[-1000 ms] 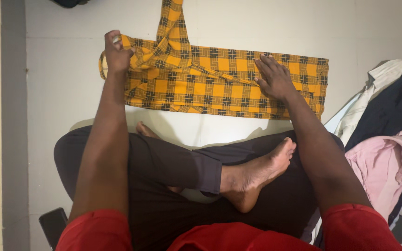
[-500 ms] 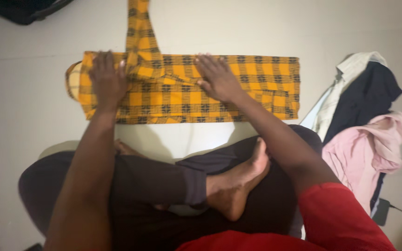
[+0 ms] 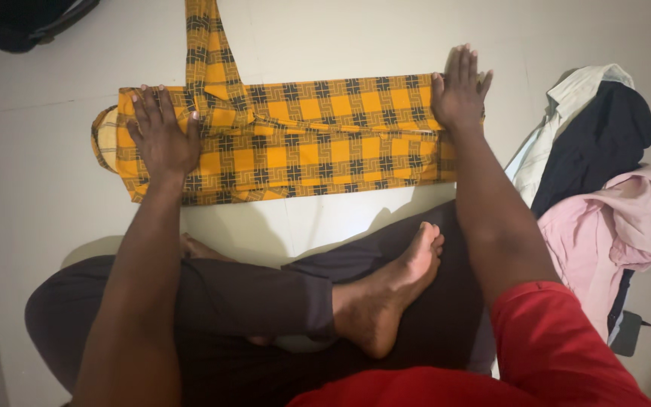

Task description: The person folds a yellow plaid shirt by buttoning it, smoothing it out, and folding it into a compact rectangle before placing it into a black bag. They then pick up a pink shirt, lay it flat, button it, and begin folding it.

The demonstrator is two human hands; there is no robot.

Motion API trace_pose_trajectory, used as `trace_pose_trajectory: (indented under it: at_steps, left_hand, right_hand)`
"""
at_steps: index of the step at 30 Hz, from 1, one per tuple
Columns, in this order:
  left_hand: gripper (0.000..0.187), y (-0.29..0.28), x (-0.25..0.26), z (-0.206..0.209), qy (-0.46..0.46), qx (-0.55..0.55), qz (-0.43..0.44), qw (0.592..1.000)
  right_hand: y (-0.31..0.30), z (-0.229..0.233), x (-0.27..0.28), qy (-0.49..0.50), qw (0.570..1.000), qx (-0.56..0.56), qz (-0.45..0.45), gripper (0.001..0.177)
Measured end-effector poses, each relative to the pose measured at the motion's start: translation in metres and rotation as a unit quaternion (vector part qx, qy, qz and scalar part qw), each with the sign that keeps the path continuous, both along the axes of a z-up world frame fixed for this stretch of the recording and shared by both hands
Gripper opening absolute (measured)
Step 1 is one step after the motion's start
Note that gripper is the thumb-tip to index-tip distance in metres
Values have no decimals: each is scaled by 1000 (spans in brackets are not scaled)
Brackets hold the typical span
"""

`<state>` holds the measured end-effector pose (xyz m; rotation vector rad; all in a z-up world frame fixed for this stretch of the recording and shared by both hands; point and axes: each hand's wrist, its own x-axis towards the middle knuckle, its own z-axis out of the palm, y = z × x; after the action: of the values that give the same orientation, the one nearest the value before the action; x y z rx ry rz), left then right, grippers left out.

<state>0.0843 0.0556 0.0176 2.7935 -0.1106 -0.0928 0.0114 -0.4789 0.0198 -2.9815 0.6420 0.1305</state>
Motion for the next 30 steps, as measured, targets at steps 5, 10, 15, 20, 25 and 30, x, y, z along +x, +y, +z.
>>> trace_pose_trajectory:
  at_steps: [5,10,15,20,25,30]
  left_hand:
    - [81,-6,4,-2,-44,19,-25,999]
    - [87,-7,-8,2,-4,16,-9,1000]
    - [90,-5,-12,2,14,25,-1,1000]
    - [93,4,-31,5,51,55,7,997]
    - [97,-1,-28,9,66,45,47,996]
    - [81,-28,9,21,-38,5,-9,999]
  right_hand:
    - [38,-8,15,-27,996,41,79,82]
    - [77,-7,7,63,980,45,185,82]
    - [72,-3,-1,23,984,34,171,83]
    - [84,39,-16,88,987,97,96,74]
    - [90,81,-70,67,969,236,15,66]
    - [108,50,-68,98,980,158,77,44]
